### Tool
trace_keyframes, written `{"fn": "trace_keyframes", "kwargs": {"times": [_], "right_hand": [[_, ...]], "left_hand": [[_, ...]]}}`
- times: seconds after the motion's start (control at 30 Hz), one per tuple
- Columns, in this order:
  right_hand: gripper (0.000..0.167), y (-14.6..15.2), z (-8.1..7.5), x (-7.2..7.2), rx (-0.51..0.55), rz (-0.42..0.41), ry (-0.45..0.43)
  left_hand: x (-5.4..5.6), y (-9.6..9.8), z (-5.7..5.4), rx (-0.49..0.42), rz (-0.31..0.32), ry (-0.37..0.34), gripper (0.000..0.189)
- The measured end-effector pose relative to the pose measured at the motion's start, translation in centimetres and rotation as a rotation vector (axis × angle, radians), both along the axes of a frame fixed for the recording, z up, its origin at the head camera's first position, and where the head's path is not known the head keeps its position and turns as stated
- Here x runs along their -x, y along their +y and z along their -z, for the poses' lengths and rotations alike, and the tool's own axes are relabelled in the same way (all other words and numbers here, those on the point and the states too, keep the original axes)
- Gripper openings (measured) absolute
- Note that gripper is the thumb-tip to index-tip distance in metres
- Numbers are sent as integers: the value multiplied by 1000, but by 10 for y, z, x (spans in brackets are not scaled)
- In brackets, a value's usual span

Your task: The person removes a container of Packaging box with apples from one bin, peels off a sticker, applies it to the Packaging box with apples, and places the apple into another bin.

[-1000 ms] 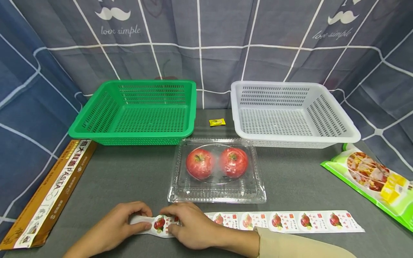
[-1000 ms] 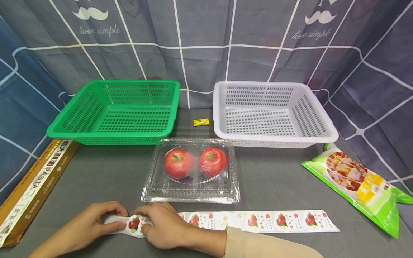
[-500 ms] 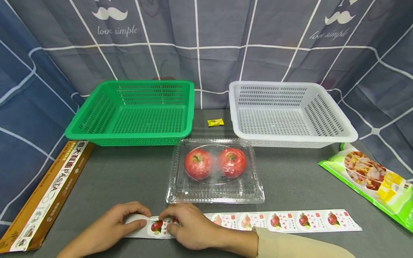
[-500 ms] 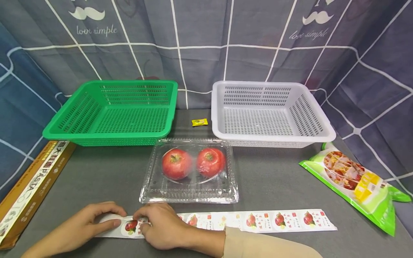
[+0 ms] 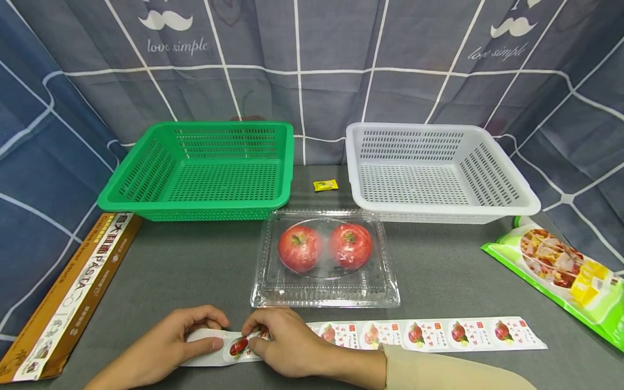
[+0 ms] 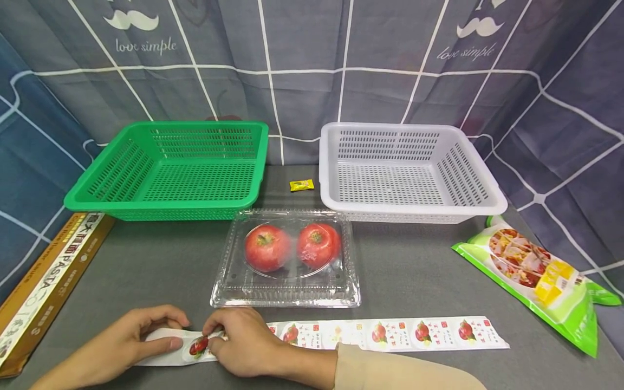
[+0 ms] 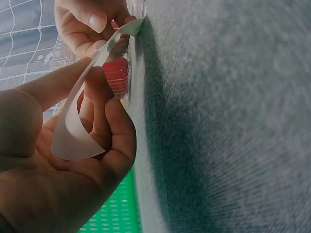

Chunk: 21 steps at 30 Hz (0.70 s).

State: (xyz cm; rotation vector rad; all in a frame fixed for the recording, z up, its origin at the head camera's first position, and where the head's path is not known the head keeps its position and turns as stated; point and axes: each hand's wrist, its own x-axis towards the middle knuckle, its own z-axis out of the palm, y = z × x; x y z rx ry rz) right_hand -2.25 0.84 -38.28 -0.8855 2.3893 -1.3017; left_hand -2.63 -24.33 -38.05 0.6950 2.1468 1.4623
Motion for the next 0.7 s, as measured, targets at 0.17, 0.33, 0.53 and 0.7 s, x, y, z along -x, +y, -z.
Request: {"fn": "trace_keyframes", "kwargs": {"times": [0.17, 0.33, 0.53, 0.7], "right_hand": [[6, -1, 3, 1, 6, -10, 30], [8, 1, 4, 2, -6, -37, 90], [10, 2, 4, 3, -10, -52, 108], [12, 2, 4, 2, -10, -51, 100]], "left_hand": [[-1, -1, 1, -27, -3, 14, 15], [-1, -3, 6, -28, -6, 43, 15], [1, -4, 7, 7, -15, 45, 18], [1, -5, 7, 67, -32, 102, 15]]}}
